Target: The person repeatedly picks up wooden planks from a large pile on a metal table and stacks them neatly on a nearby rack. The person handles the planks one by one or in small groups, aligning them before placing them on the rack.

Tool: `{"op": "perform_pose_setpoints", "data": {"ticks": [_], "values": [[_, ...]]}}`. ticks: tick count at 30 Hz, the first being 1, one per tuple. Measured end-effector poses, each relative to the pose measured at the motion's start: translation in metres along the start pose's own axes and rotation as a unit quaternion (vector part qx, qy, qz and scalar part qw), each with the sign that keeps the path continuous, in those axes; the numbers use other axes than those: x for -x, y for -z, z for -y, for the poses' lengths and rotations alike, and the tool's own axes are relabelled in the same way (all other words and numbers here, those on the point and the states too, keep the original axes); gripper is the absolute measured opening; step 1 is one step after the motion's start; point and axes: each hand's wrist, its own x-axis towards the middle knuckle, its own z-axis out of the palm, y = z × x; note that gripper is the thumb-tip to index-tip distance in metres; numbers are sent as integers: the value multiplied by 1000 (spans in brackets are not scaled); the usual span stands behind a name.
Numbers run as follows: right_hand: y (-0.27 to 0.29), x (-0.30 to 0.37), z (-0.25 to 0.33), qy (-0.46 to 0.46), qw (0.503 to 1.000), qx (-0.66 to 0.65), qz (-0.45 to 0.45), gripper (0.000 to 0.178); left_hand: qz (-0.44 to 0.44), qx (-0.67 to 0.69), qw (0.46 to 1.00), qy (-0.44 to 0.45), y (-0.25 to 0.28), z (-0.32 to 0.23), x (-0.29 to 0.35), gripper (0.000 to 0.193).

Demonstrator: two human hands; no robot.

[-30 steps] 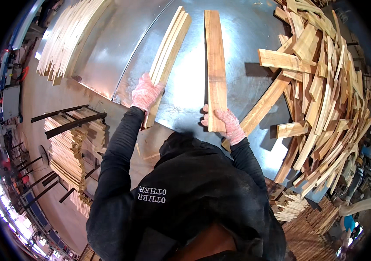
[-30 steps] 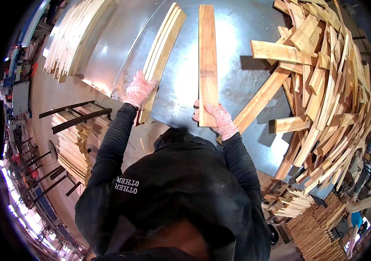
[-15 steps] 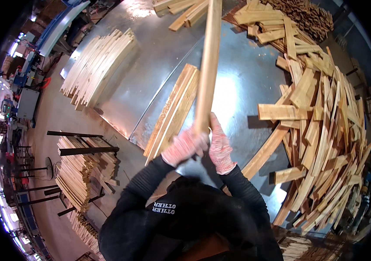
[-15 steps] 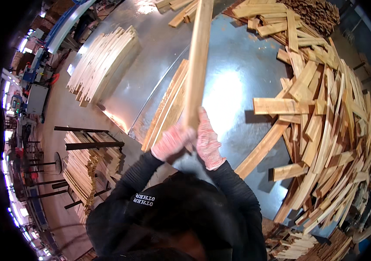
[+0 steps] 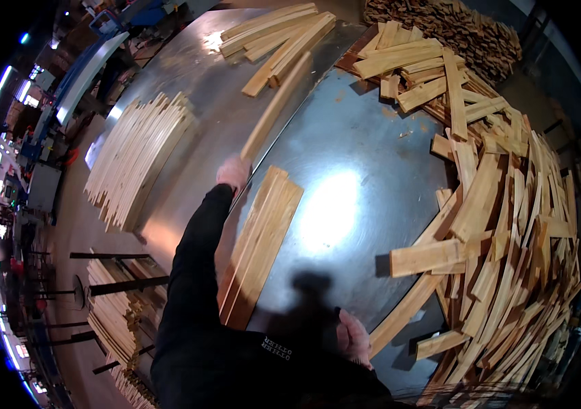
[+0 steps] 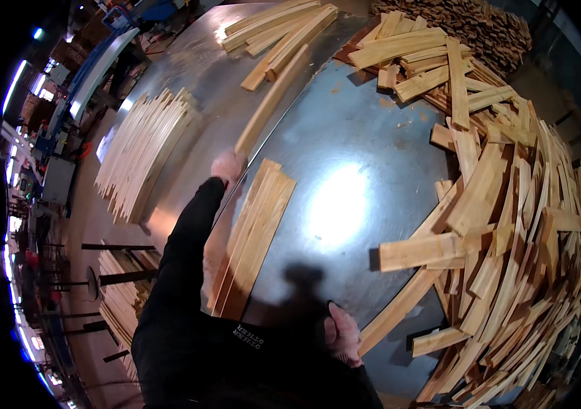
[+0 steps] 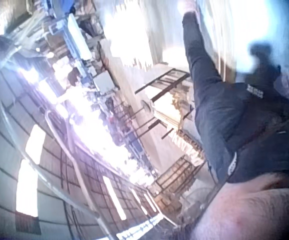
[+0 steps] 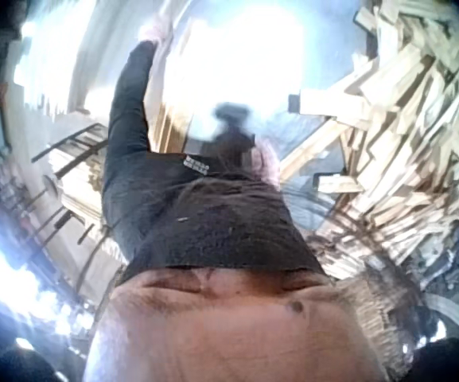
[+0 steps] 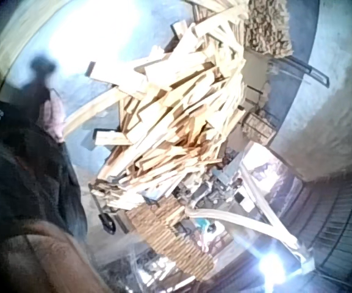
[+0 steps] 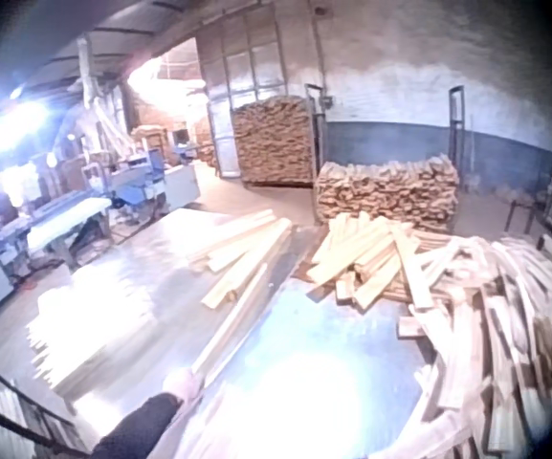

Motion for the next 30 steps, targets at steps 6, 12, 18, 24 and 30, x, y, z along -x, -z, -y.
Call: {"op": "perform_pose_setpoints", "data": {"ticks": [6, 12, 18, 24, 30], "values": [[46, -42, 21, 75, 989, 127, -30, 45, -104, 252, 958, -89, -7, -114, -114, 27], [212, -67, 39, 9, 856, 422, -299, 50, 141, 551, 781, -258, -9, -265, 124, 55], [377, -106, -13, -270, 849, 278, -359, 94, 277, 609, 699, -254, 28, -327, 315, 53], [380, -122, -80, -337, 797, 456, -209, 104, 281, 511, 727, -362, 34, -376, 397, 63], [370, -42, -50, -137, 889, 423, -109, 87, -271, 68, 632, -723, 77, -586, 393, 81]]}}
